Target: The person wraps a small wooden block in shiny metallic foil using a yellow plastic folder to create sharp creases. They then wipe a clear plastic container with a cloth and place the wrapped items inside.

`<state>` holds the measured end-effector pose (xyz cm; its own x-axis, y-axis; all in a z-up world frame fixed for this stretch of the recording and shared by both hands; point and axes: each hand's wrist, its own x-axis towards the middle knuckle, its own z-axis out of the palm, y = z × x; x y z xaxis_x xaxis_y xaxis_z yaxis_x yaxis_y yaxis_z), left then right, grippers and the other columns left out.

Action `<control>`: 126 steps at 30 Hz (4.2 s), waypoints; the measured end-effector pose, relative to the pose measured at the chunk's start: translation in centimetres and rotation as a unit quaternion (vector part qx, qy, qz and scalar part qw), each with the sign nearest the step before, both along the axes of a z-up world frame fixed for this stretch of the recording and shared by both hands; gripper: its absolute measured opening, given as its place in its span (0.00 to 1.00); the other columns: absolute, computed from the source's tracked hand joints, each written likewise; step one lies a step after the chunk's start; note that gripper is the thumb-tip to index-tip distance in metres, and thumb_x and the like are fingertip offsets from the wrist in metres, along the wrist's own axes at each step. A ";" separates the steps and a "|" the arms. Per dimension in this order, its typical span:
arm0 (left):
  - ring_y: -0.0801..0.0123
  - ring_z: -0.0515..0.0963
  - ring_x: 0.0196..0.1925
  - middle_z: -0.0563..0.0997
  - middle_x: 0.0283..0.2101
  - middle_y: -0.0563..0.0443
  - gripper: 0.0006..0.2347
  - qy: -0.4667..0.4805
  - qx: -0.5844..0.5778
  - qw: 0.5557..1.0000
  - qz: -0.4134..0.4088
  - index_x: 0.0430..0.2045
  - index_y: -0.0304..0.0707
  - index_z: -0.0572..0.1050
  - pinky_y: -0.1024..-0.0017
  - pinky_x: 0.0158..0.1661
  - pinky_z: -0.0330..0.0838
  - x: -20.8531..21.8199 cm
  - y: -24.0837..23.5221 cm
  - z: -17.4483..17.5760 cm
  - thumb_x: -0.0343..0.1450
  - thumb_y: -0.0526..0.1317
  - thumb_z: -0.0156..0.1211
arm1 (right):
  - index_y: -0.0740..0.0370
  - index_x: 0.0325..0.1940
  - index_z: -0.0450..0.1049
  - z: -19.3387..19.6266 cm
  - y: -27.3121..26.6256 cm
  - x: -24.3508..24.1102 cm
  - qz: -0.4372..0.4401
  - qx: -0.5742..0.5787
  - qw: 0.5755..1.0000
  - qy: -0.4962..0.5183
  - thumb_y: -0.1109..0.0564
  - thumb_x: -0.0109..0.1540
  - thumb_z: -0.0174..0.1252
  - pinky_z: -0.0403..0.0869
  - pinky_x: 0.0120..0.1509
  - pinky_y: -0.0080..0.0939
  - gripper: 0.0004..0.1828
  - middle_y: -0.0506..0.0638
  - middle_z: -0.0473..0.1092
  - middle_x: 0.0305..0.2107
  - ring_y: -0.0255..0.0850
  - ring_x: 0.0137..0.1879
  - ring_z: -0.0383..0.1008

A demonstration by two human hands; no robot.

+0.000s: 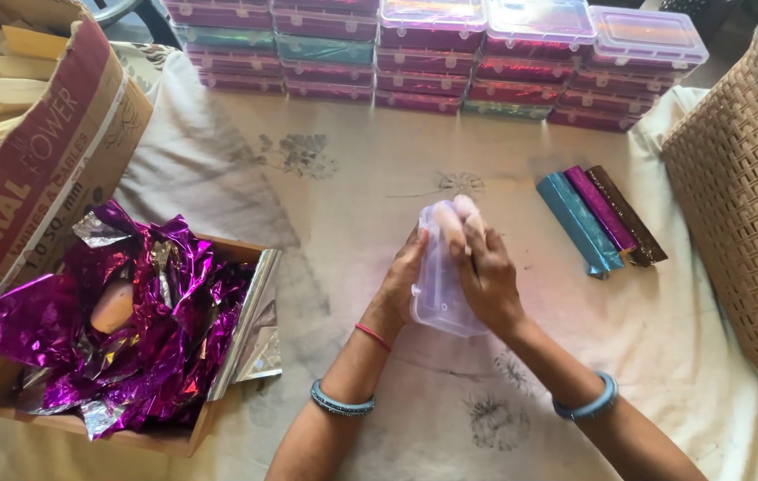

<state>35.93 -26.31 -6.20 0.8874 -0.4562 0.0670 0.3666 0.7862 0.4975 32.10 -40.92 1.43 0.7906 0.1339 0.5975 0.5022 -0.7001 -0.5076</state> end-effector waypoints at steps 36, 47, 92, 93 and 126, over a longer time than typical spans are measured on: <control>0.58 0.81 0.53 0.79 0.53 0.42 0.17 0.071 0.031 0.997 0.018 0.62 0.36 0.70 0.58 0.51 0.79 2.0 -0.1 -3.0 0.79 0.42 0.49 | 0.60 0.66 0.72 0.4 0.3 -8.6 0.129 -0.077 0.987 -0.064 0.57 0.64 0.59 0.67 0.72 0.56 0.24 0.62 0.69 0.62 0.59 0.70 0.68; 0.60 0.83 0.51 0.81 0.53 0.43 0.21 -0.028 0.015 0.999 -0.030 0.62 0.40 0.69 0.62 0.48 0.82 0.8 0.4 -0.6 0.74 0.45 0.55 | 0.59 0.45 0.77 0.7 -0.6 3.0 0.083 -0.107 0.986 -0.096 0.55 0.66 0.57 0.67 0.72 0.59 0.08 0.57 0.75 0.49 0.53 0.64 0.71; 0.56 0.60 0.77 0.63 0.74 0.40 0.35 -0.207 0.485 0.827 0.196 0.74 0.36 0.50 0.65 0.72 0.54 1.4 2.9 1.9 0.77 0.64 0.32 | 0.63 0.71 0.64 -0.3 -3.4 2.6 0.002 -0.248 0.965 0.083 0.39 0.69 0.41 0.57 0.74 0.56 0.33 0.59 0.59 0.70 0.57 0.76 0.54; 0.56 0.60 0.77 0.63 0.74 0.40 0.35 -0.206 0.486 0.825 0.200 0.74 0.36 0.50 0.65 0.72 0.54 1.7 3.0 1.7 0.77 0.64 0.32 | 0.63 0.71 0.64 -0.3 -2.4 3.4 0.005 -0.248 0.965 0.081 0.39 0.69 0.41 0.57 0.74 0.56 0.33 0.59 0.59 0.70 0.57 0.76 0.54; 0.53 0.68 0.72 0.70 0.70 0.40 0.37 -0.245 0.539 0.771 0.234 0.75 0.41 0.50 0.65 0.67 0.62 1.4 2.9 0.8 0.75 0.68 0.26 | 0.59 0.70 0.70 -1.6 1.5 5.2 0.013 -0.255 0.967 -0.021 0.67 0.59 0.54 0.69 0.63 0.55 0.33 0.53 0.75 0.56 0.49 0.63 0.72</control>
<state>37.35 -23.41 -5.38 0.9603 -0.1190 0.2524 -0.2716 -0.1913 0.9432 37.28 -39.41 -0.16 0.7593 0.4386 0.4808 0.5357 -0.8407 -0.0791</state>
